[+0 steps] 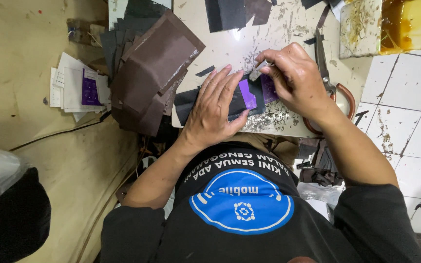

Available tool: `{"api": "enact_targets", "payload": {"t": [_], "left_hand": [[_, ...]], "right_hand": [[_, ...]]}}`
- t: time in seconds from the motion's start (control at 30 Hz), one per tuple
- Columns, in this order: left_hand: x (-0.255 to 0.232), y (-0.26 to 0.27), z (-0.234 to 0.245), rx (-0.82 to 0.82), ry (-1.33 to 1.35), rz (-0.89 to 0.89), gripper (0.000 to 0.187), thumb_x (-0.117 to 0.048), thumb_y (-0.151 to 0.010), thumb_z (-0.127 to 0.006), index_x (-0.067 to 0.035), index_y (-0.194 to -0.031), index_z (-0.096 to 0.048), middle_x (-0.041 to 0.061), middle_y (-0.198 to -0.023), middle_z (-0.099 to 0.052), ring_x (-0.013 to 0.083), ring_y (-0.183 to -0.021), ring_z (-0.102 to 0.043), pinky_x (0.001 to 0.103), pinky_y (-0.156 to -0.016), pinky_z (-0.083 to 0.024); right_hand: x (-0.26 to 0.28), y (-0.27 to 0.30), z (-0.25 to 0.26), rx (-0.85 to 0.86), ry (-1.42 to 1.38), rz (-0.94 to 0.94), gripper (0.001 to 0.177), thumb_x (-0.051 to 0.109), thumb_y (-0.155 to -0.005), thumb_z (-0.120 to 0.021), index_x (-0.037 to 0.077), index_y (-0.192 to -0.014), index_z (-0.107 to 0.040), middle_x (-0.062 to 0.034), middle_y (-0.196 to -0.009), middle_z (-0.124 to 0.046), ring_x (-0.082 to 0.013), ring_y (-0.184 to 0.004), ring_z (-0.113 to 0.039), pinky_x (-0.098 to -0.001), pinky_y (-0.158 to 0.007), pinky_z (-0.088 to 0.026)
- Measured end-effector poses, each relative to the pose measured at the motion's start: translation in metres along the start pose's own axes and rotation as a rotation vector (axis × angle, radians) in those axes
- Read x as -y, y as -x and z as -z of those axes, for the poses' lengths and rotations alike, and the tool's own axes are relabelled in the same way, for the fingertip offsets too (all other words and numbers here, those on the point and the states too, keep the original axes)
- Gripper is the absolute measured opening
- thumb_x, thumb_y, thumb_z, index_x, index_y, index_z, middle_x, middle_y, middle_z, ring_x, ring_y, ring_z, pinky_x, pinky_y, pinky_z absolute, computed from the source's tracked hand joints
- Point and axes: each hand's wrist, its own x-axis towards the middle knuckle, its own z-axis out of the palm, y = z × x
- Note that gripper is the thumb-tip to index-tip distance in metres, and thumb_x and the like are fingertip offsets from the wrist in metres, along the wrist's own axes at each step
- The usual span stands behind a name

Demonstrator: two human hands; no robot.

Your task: Assembling a leather wallet by applying adhesive, fitting pieces together, and trimming edges with scissors

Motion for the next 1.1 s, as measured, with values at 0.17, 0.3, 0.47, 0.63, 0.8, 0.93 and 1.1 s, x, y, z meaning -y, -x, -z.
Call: {"api": "enact_targets", "payload": {"t": [0.17,0.3,0.47,0.63,0.8,0.93,1.1], "left_hand": [[0.001,0.001,-0.001,0.009,0.002,0.004,0.081,-0.024,-0.091,-0.086,0.001,-0.151,-0.037,0.021,-0.151,-0.054,0.0367,-0.148,-0.046,0.054,-0.128,-0.035],[0.003,0.001,-0.002,0.014,0.003,0.009,0.082,-0.025,-0.091,-0.085,0.001,-0.151,-0.037,0.021,-0.152,-0.053,0.0364,-0.148,-0.046,0.053,-0.129,-0.034],[0.004,0.002,-0.004,0.017,0.0,0.002,0.083,-0.025,-0.092,-0.086,0.001,-0.152,-0.035,0.021,-0.152,-0.053,0.0364,-0.149,-0.045,0.053,-0.129,-0.034],[0.003,0.001,-0.002,0.013,0.004,0.012,0.082,-0.024,-0.09,-0.087,0.001,-0.151,-0.037,0.02,-0.152,-0.053,0.0369,-0.148,-0.046,0.053,-0.129,-0.034],[0.003,0.002,-0.003,0.007,-0.005,0.002,0.081,-0.023,-0.093,-0.086,0.001,-0.151,-0.036,0.019,-0.153,-0.053,0.0359,-0.149,-0.046,0.053,-0.129,-0.035],[0.004,0.003,-0.004,0.005,-0.013,0.0,0.081,-0.024,-0.093,-0.086,0.002,-0.152,-0.036,0.019,-0.153,-0.052,0.0357,-0.149,-0.046,0.053,-0.129,-0.035],[0.003,0.002,-0.003,0.026,0.0,0.017,0.083,-0.024,-0.092,-0.087,0.001,-0.152,-0.036,0.021,-0.153,-0.053,0.0361,-0.149,-0.046,0.052,-0.13,-0.034]], "right_hand": [[-0.008,0.003,-0.007,0.025,0.062,-0.002,0.014,0.005,-0.111,-0.065,-0.002,-0.124,-0.065,-0.0131,-0.098,-0.07,-0.026,-0.084,-0.05,-0.0382,-0.073,-0.042],[-0.011,0.012,-0.012,0.048,0.026,0.03,0.016,0.005,-0.109,-0.065,-0.003,-0.123,-0.066,-0.0134,-0.096,-0.075,-0.0239,-0.08,-0.05,-0.0358,-0.07,-0.041],[-0.005,0.007,-0.008,0.014,0.041,0.062,0.019,0.009,-0.111,-0.062,-0.006,-0.122,-0.066,-0.0164,-0.101,-0.075,-0.0261,-0.081,-0.051,-0.0381,-0.073,-0.042],[-0.006,0.013,-0.008,-0.001,0.054,0.165,0.015,0.007,-0.11,-0.063,-0.005,-0.118,-0.068,-0.0131,-0.096,-0.079,-0.0235,-0.075,-0.059,-0.0344,-0.07,-0.043],[-0.008,0.007,-0.012,-0.041,0.049,0.184,0.016,0.008,-0.111,-0.064,-0.003,-0.122,-0.064,-0.01,-0.098,-0.081,-0.0204,-0.071,-0.056,-0.036,-0.075,-0.039],[0.002,0.0,-0.009,-0.057,0.116,0.162,0.016,0.005,-0.112,-0.059,-0.008,-0.119,-0.065,-0.0163,-0.105,-0.078,-0.0294,-0.08,-0.05,-0.0405,-0.076,-0.042],[0.003,0.009,-0.004,0.011,0.118,0.185,0.016,0.013,-0.111,-0.061,0.002,-0.111,-0.073,-0.0064,-0.094,-0.074,-0.0249,-0.084,-0.053,-0.0363,-0.073,-0.041]]}}
